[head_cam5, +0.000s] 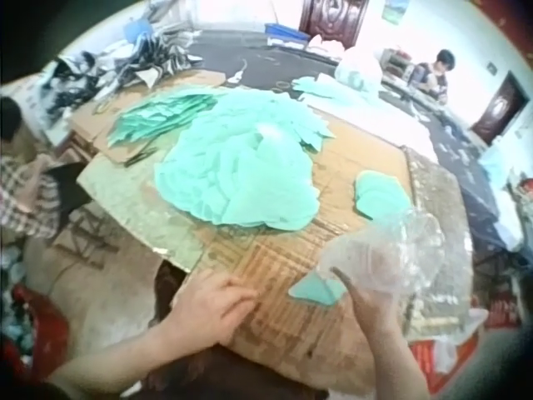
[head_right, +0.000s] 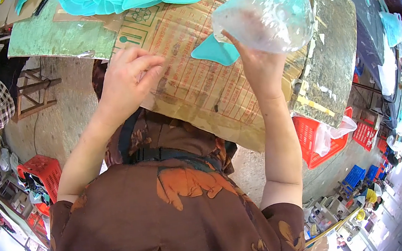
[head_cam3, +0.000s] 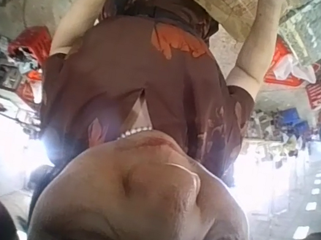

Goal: The recorder applies adhesive from a plastic bottle to the edges of green shoe upper components and folds the edges to finish them.

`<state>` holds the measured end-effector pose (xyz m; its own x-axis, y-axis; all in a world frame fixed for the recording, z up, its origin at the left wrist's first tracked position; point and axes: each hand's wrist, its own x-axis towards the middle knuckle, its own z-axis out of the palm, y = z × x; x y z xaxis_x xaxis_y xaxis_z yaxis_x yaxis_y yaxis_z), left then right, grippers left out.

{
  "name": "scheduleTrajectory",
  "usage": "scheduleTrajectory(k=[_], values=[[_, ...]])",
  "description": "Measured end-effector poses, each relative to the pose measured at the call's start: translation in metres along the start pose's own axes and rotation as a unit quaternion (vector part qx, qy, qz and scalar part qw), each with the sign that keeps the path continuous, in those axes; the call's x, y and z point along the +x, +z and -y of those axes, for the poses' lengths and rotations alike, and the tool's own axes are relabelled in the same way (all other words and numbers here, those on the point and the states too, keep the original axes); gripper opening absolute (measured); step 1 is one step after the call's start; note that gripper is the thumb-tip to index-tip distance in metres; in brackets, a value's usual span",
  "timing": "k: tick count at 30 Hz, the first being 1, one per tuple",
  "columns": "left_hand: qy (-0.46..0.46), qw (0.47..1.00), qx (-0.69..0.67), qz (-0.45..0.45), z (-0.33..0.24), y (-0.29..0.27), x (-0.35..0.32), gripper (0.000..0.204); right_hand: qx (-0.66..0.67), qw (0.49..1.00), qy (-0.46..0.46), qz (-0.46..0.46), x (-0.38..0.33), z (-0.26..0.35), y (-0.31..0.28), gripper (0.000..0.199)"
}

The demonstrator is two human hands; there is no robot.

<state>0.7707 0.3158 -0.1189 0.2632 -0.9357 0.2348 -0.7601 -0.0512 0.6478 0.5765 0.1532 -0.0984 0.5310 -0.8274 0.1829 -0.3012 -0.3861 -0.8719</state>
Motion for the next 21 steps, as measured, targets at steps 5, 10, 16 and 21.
scheduleTrajectory(k=[5,10,16,21], values=[[-0.021,1.0,-0.016,0.014,0.001,-0.004,-0.002,0.015,-0.274,0.935,-0.221,0.033,-0.011,-0.016,-0.003,0.023],[-0.08,0.994,-0.059,0.053,-0.002,-0.009,0.001,0.017,-0.362,0.866,-0.344,0.014,0.0,-0.014,-0.005,0.023],[-0.122,0.984,-0.1,0.078,0.001,-0.015,-0.001,0.019,-0.327,0.903,-0.268,0.081,-0.017,-0.004,-0.019,0.042],[-0.147,0.971,-0.167,0.085,-0.006,-0.012,0.003,0.02,-0.331,0.934,-0.132,-0.015,-0.03,-0.025,-0.03,0.045]])
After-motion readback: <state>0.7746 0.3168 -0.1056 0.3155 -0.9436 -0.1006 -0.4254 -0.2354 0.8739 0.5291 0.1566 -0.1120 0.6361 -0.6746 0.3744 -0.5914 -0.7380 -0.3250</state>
